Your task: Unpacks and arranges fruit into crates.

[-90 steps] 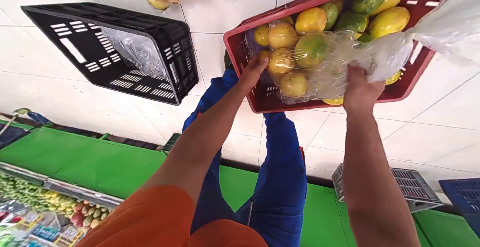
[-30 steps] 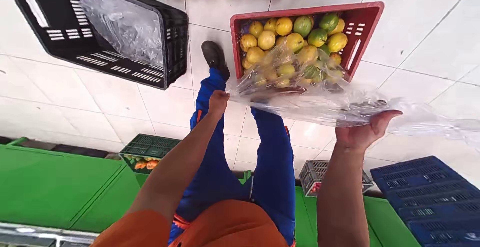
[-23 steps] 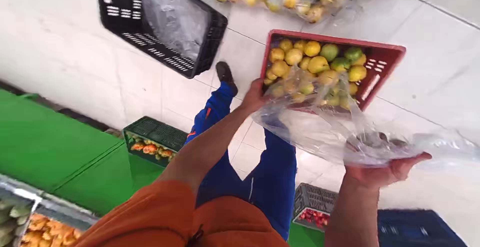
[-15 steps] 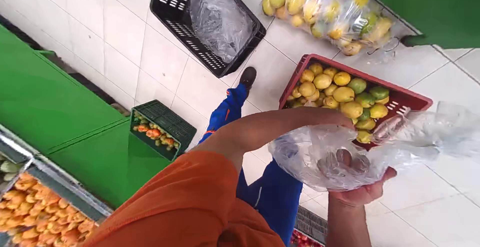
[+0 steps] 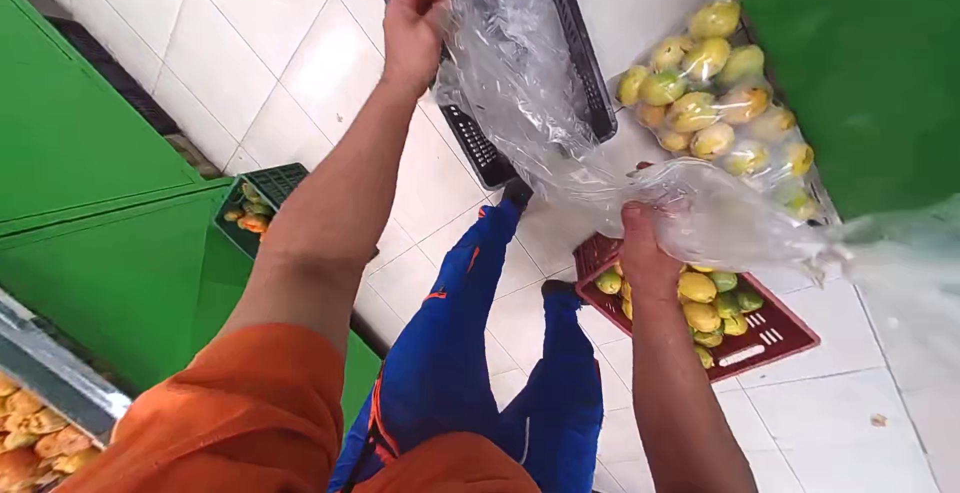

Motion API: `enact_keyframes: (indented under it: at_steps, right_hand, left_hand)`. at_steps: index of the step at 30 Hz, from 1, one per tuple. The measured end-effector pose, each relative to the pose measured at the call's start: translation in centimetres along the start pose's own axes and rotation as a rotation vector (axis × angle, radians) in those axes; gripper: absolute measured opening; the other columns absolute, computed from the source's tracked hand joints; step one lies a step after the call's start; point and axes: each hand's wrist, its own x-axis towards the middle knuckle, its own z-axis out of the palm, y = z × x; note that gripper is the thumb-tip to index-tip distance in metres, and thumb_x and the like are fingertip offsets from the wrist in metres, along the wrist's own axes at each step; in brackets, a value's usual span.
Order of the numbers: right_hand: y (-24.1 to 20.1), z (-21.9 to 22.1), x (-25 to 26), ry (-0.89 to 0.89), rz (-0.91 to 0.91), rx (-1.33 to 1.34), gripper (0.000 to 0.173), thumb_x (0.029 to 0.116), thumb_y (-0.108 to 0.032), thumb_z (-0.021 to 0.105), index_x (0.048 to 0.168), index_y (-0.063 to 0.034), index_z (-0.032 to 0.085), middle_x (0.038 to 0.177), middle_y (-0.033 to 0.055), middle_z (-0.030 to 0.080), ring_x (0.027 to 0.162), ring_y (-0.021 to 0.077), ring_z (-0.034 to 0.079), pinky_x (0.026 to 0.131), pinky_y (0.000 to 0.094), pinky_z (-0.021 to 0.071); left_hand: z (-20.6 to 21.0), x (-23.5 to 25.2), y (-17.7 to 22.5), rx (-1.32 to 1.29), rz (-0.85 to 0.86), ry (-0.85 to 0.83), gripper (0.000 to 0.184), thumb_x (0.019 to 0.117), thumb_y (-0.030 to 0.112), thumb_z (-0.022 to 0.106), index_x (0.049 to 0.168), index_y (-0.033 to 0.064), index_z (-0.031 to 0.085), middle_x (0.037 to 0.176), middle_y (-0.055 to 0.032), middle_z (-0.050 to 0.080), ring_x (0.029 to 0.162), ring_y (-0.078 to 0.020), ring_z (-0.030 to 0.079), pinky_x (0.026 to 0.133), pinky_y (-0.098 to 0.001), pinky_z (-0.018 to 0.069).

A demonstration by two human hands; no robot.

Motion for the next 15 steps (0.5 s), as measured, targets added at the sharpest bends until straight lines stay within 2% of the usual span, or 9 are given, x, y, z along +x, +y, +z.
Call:
enact_keyframes:
  at_steps: [2,3,4,5,6,8,10,13,15]
  right_hand:
    - [1.2,2.8,4.0,-0.215,-0.014,-0.193,0.058,0.0863,-0.02,0.083,0.135,-0.0016,0.058,0.128,0.0058,0.067,0.119,0.0117,0.064,0.103,0.0341,0.0552]
    - [2.3,3.8,5.9,-0.318,0.02,-0.248,0.06,0.0858,-0.018,0.083,0.137,-0.0018,0.056,0.132,0.009,0.065,0.122,0.0141,0.063,0.103,0.0344,0.0551]
    - [3.2,5.1,7.6,-0.407,0.017,-0.284,0.053,0.0886,-0.018,0.08,0.135,-0.0025,0.059,0.134,0.0116,0.065,0.123,0.0177,0.063,0.103,0.0372,0.0561]
    - [3.4,6.7,9.0,-0.521,-0.025,-0.36,0.042,0.0943,-0.02,0.074,0.132,-0.0051,0.065,0.139,0.0125,0.063,0.131,0.0209,0.059,0.111,0.0406,0.0505]
    - [4.0,8.1,10.3,-0.651,-0.156,-0.487,0.033,0.0973,-0.021,0.068,0.128,-0.0113,0.072,0.143,0.0155,0.06,0.14,0.028,0.05,0.12,0.0492,0.0366]
    - [7.2,10.9,12.8,-0.862,-0.374,-0.726,0.038,0.0944,-0.016,0.066,0.131,-0.0245,0.072,0.146,0.0176,0.057,0.145,0.0391,0.043,0.12,0.0662,0.0243]
    - [11.6,13.9,14.6,-1.016,-0.402,-0.889,0.058,0.0836,-0.007,0.072,0.138,-0.0246,0.066,0.15,0.0167,0.054,0.147,0.0424,0.039,0.119,0.0711,0.0227]
    - [19.3,17.7,16.2,-1.182,-0.217,-1.112,0.09,0.0683,-0.009,0.085,0.151,-0.0207,0.053,0.161,0.0182,0.041,0.152,0.0446,0.029,0.121,0.0733,0.0129]
    - [23.3,20.1,16.6,-1.228,-0.057,-1.253,0.098,0.0671,-0.01,0.086,0.156,-0.0193,0.046,0.166,0.0175,0.031,0.156,0.0451,0.017,0.121,0.0756,0.0052]
  left_hand:
    - [-3.0,3.9,-0.5,-0.032,0.083,0.083,0.016,0.099,0.007,0.056,0.109,-0.0025,0.065,0.1,-0.0078,0.072,0.096,-0.0152,0.069,0.09,-0.0366,0.0582]
    - [-4.3,5.1,-0.7,-0.038,0.101,0.121,0.014,0.0978,0.004,0.055,0.104,-0.0017,0.066,0.095,-0.0064,0.072,0.093,-0.0135,0.069,0.088,-0.0355,0.0578]
    - [-5.6,6.1,-0.9,-0.031,0.11,0.153,0.012,0.0952,0.002,0.055,0.099,0.0002,0.066,0.09,-0.0036,0.071,0.088,-0.0106,0.069,0.085,-0.0331,0.0578]
    - [-6.8,6.9,-1.4,-0.015,0.119,0.164,0.013,0.0931,0.001,0.054,0.097,0.0012,0.066,0.087,-0.0017,0.07,0.085,-0.0084,0.068,0.082,-0.0312,0.0571]
    - [-8.1,7.5,-2.5,0.012,0.133,0.158,0.013,0.0936,0.001,0.054,0.099,0.0011,0.066,0.089,-0.0011,0.071,0.086,-0.007,0.068,0.083,-0.0302,0.0569]
    - [-10.6,8.6,-6.5,0.139,0.142,0.123,0.019,0.0957,0.005,0.053,0.107,-0.0022,0.066,0.098,-0.0047,0.072,0.091,-0.0073,0.068,0.086,-0.029,0.0559]
    - [-12.3,9.4,-11.0,0.325,0.066,0.068,0.024,0.1004,0.01,0.051,0.112,-0.004,0.066,0.113,-0.0116,0.07,0.103,-0.0116,0.067,0.093,-0.0298,0.0544]
    - [-13.3,9.6,-17.7,0.54,-0.126,-0.023,0.029,0.1002,0.01,0.045,0.115,0.0007,0.068,0.146,-0.0145,0.057,0.132,-0.0163,0.058,0.109,-0.0316,0.0488]
    - [-13.0,9.8,-20.5,0.672,-0.29,-0.123,0.038,0.0949,0.007,0.047,0.129,0.0058,0.064,0.159,-0.0152,0.044,0.144,-0.0231,0.047,0.114,-0.041,0.0449]
